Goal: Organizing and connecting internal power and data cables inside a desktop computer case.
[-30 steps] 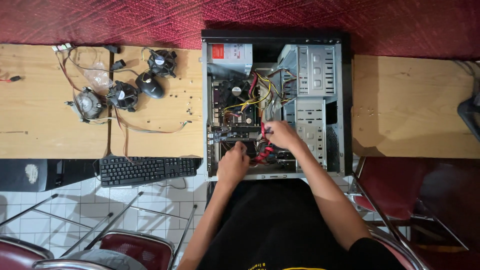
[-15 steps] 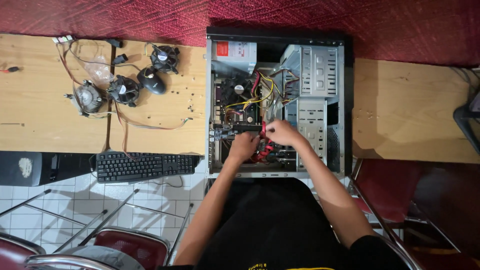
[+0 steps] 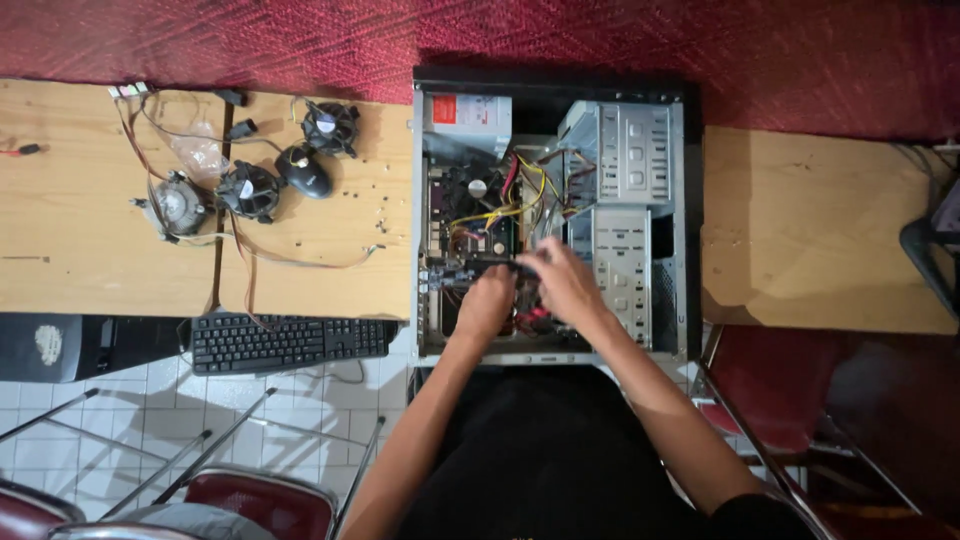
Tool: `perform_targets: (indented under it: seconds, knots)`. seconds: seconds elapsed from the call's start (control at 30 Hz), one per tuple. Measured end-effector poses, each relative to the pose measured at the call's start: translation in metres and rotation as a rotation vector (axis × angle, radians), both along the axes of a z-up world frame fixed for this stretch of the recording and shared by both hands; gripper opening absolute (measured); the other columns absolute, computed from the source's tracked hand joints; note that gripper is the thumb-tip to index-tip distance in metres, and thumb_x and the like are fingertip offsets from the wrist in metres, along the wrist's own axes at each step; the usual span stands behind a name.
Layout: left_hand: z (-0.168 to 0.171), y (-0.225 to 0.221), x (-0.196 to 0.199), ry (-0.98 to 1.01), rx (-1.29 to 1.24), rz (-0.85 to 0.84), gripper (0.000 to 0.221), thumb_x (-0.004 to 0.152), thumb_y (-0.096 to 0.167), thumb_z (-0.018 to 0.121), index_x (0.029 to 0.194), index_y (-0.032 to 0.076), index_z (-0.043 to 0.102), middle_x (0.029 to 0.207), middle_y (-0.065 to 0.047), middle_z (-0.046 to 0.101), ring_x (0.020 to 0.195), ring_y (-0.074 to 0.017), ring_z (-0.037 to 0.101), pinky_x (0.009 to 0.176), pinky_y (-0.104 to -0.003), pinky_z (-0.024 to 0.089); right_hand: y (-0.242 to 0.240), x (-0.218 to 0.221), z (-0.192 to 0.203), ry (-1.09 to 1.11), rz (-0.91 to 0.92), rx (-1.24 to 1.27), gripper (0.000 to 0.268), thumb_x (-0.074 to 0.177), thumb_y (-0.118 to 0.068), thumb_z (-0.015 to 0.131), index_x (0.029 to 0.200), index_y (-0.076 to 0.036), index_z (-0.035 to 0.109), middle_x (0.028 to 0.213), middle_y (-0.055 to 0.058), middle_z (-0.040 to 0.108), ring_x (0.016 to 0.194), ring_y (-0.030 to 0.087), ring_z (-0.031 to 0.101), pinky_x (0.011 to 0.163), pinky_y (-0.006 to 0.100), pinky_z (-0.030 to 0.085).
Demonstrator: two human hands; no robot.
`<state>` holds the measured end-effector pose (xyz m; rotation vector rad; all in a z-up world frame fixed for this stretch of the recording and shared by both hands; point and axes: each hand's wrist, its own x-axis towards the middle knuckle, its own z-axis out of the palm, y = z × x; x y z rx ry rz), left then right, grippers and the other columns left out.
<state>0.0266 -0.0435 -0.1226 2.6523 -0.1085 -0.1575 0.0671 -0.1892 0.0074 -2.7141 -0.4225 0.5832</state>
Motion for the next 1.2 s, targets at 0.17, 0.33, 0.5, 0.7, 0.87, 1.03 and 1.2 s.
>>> perform_targets:
  seconds: [0.17,0.33,0.5,0.7,0.87,1.03,1.2]
  knots:
    - [0.007,-0.003,0.002,-0.103,-0.086,-0.074,0.02,0.105,0.028,0.05,0.1,0.009,0.054,0.091,-0.01,0.062,0.071,-0.0412,0.073,0.058,-0.047,0.063,-0.014,0.007,-0.038,-0.079,0.148,0.294,0.019,0.085,-0.005,0.072,0.104,-0.005,0.071,0.118,0.012,0.061,0.114,0.042,0.064,0.096,0.049,0.055]
    - [0.039,0.004,0.006,-0.012,-0.261,-0.069,0.021,0.105,0.03,0.055,0.101,0.009,0.057,0.091,-0.009,0.062,0.081,-0.0398,0.072,0.065,-0.047,0.061,-0.028,0.02,-0.06,-0.182,0.241,0.18,0.022,0.087,-0.009,0.07,0.109,-0.012,0.071,0.11,0.006,0.068,0.106,0.035,0.069,0.089,0.045,0.057]
    - [0.05,0.016,0.002,0.068,-0.477,-0.041,0.018,0.105,0.029,0.058,0.108,0.012,0.062,0.104,-0.007,0.069,0.104,-0.0316,0.07,0.093,-0.043,0.051,-0.046,0.03,-0.08,-0.306,0.26,0.103,0.024,0.093,-0.025,0.068,0.116,-0.021,0.065,0.105,0.004,0.072,0.094,0.033,0.072,0.082,0.046,0.057]
    - [0.103,0.032,-0.014,0.415,-0.698,-0.051,0.057,0.101,0.008,0.046,0.155,-0.007,0.033,0.136,-0.031,0.049,0.127,-0.0515,0.053,0.107,-0.057,0.046,0.0,0.01,0.039,-0.018,0.046,0.55,0.013,0.098,-0.014,0.067,0.1,-0.004,0.058,0.114,0.022,0.075,0.101,0.042,0.072,0.087,0.049,0.056]
    - [0.05,0.033,-0.012,0.371,-0.69,0.094,0.036,0.087,0.023,0.082,0.117,0.006,0.075,0.11,-0.014,0.066,0.101,-0.039,0.071,0.089,-0.044,0.058,-0.027,0.013,-0.039,0.116,-0.007,0.533,0.02,0.1,-0.016,0.067,0.107,-0.005,0.052,0.113,0.02,0.076,0.091,0.039,0.075,0.073,0.047,0.061]
    - [0.096,0.031,-0.02,0.48,-0.79,0.202,0.04,0.077,0.027,0.091,0.109,0.009,0.077,0.105,-0.015,0.073,0.099,-0.0352,0.075,0.087,-0.042,0.06,-0.041,0.003,-0.008,0.225,0.044,0.45,0.016,0.096,-0.011,0.069,0.104,-0.008,0.055,0.109,0.015,0.076,0.096,0.033,0.076,0.082,0.044,0.061]
    - [0.108,0.024,-0.012,0.572,-0.842,0.18,0.047,0.07,0.032,0.095,0.111,0.014,0.08,0.103,-0.016,0.076,0.099,-0.0325,0.075,0.087,-0.04,0.059,-0.049,0.018,0.003,0.411,0.0,0.565,0.025,0.09,-0.009,0.077,0.103,-0.003,0.057,0.113,0.019,0.073,0.105,0.036,0.075,0.086,0.046,0.062]
